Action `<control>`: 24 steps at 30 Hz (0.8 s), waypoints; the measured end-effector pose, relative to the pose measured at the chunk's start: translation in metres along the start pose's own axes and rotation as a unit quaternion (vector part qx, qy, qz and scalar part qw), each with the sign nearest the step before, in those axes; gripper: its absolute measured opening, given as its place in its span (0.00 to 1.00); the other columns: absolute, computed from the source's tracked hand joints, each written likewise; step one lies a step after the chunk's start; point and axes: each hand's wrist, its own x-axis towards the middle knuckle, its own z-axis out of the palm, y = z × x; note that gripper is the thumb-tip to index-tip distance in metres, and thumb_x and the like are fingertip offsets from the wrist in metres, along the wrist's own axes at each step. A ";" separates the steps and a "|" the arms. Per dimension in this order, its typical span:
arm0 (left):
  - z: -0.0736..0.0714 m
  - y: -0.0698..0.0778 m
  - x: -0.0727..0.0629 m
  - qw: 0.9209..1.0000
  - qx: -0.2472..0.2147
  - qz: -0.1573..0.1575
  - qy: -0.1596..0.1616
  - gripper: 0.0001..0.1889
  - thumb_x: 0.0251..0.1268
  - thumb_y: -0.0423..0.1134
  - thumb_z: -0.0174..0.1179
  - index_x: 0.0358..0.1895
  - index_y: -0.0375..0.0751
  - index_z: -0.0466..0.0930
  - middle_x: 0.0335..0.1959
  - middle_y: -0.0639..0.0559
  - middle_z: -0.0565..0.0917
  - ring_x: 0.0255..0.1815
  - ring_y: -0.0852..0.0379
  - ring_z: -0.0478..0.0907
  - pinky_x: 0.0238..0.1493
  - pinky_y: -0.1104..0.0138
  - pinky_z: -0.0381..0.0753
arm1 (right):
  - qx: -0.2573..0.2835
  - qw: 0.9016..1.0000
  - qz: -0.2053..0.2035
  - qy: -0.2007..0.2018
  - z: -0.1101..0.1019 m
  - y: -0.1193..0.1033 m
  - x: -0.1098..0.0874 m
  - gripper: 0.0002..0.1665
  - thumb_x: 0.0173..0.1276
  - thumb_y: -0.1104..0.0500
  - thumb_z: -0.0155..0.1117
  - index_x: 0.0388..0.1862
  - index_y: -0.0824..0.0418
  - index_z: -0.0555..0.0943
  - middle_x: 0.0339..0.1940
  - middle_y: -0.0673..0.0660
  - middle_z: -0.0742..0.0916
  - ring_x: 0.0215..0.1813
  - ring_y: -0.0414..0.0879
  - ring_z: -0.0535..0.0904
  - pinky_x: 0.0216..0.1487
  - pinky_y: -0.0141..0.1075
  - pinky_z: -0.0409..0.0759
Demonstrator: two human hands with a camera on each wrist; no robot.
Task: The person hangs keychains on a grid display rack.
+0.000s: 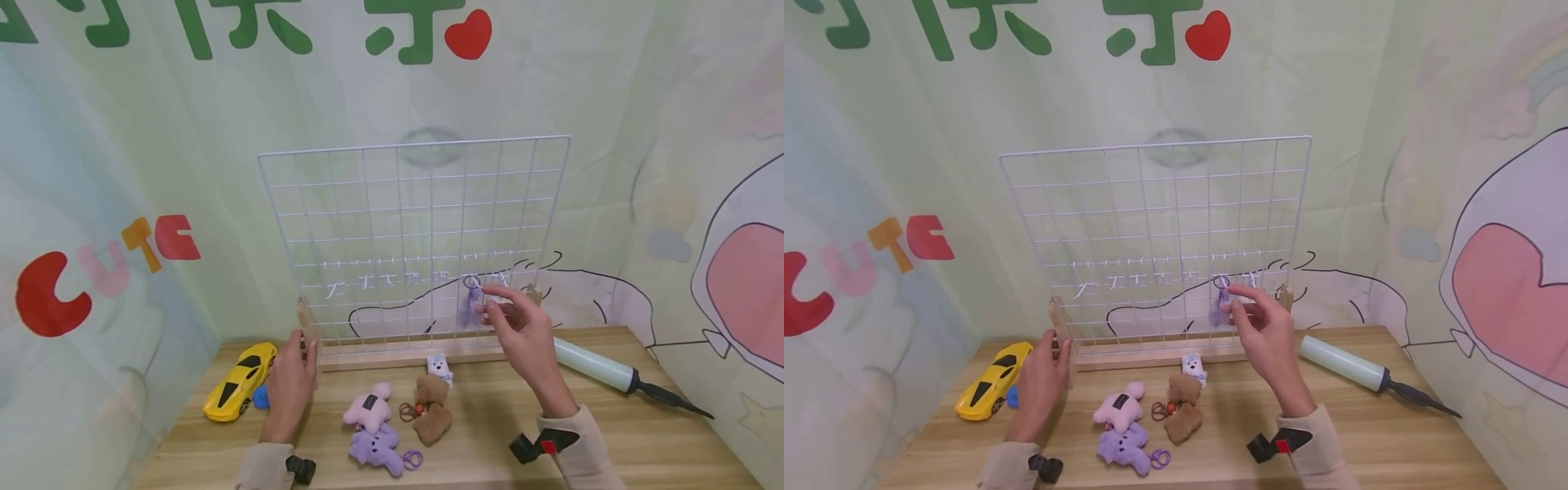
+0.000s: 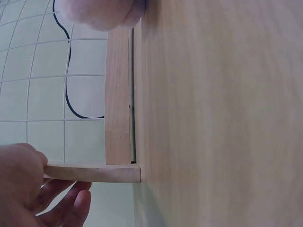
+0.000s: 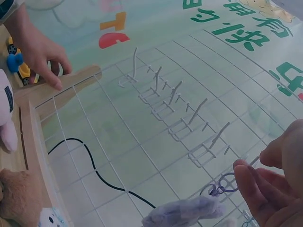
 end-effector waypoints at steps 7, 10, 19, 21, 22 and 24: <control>0.001 0.001 0.000 1.000 -0.002 0.001 -0.001 0.17 0.85 0.47 0.60 0.59 0.35 0.78 0.44 0.35 0.89 0.42 0.37 0.89 0.43 0.43 0.89 | -0.018 1.000 -0.004 -0.008 -0.002 0.006 -0.004 0.12 0.83 0.61 0.64 0.59 0.62 0.87 0.49 0.63 0.92 0.40 0.49 0.91 0.44 0.30 0.90; 0.002 0.001 0.001 1.000 -0.002 0.002 0.000 0.17 0.85 0.48 0.60 0.58 0.36 0.78 0.43 0.36 0.89 0.41 0.38 0.88 0.41 0.44 0.89 | -0.038 0.999 -0.003 -0.022 -0.003 0.015 -0.009 0.12 0.83 0.60 0.65 0.58 0.62 0.88 0.46 0.61 0.93 0.38 0.43 0.89 0.42 0.29 0.89; 0.002 -0.001 0.001 1.000 -0.003 0.000 0.003 0.16 0.84 0.46 0.61 0.58 0.36 0.78 0.44 0.36 0.89 0.42 0.38 0.88 0.42 0.44 0.89 | -0.071 0.994 -0.021 -0.079 0.011 0.057 -0.034 0.07 0.77 0.64 0.71 0.51 0.58 0.90 0.31 0.51 0.91 0.29 0.46 0.88 0.30 0.32 0.85; 0.002 -0.002 0.001 1.000 -0.003 -0.002 0.002 0.16 0.84 0.47 0.61 0.58 0.36 0.78 0.44 0.36 0.89 0.42 0.38 0.88 0.43 0.44 0.89 | -0.071 0.992 -0.015 -0.102 0.016 0.066 -0.038 0.08 0.76 0.65 0.71 0.51 0.58 0.90 0.32 0.52 0.92 0.29 0.46 0.89 0.31 0.32 0.86; 0.001 -0.001 0.001 1.000 -0.003 -0.002 0.002 0.16 0.84 0.46 0.61 0.58 0.36 0.78 0.44 0.35 0.89 0.42 0.37 0.88 0.43 0.44 0.89 | -0.071 0.991 -0.008 -0.114 0.020 0.070 -0.040 0.08 0.76 0.66 0.72 0.51 0.58 0.90 0.33 0.53 0.93 0.31 0.45 0.89 0.32 0.32 0.87; 0.000 -0.001 0.000 1.000 -0.003 -0.002 0.001 0.17 0.84 0.47 0.61 0.58 0.36 0.78 0.44 0.35 0.89 0.42 0.37 0.88 0.43 0.44 0.89 | -0.075 0.987 0.012 -0.140 0.027 0.077 -0.043 0.09 0.74 0.67 0.72 0.51 0.60 0.90 0.37 0.56 0.93 0.34 0.43 0.90 0.35 0.31 0.88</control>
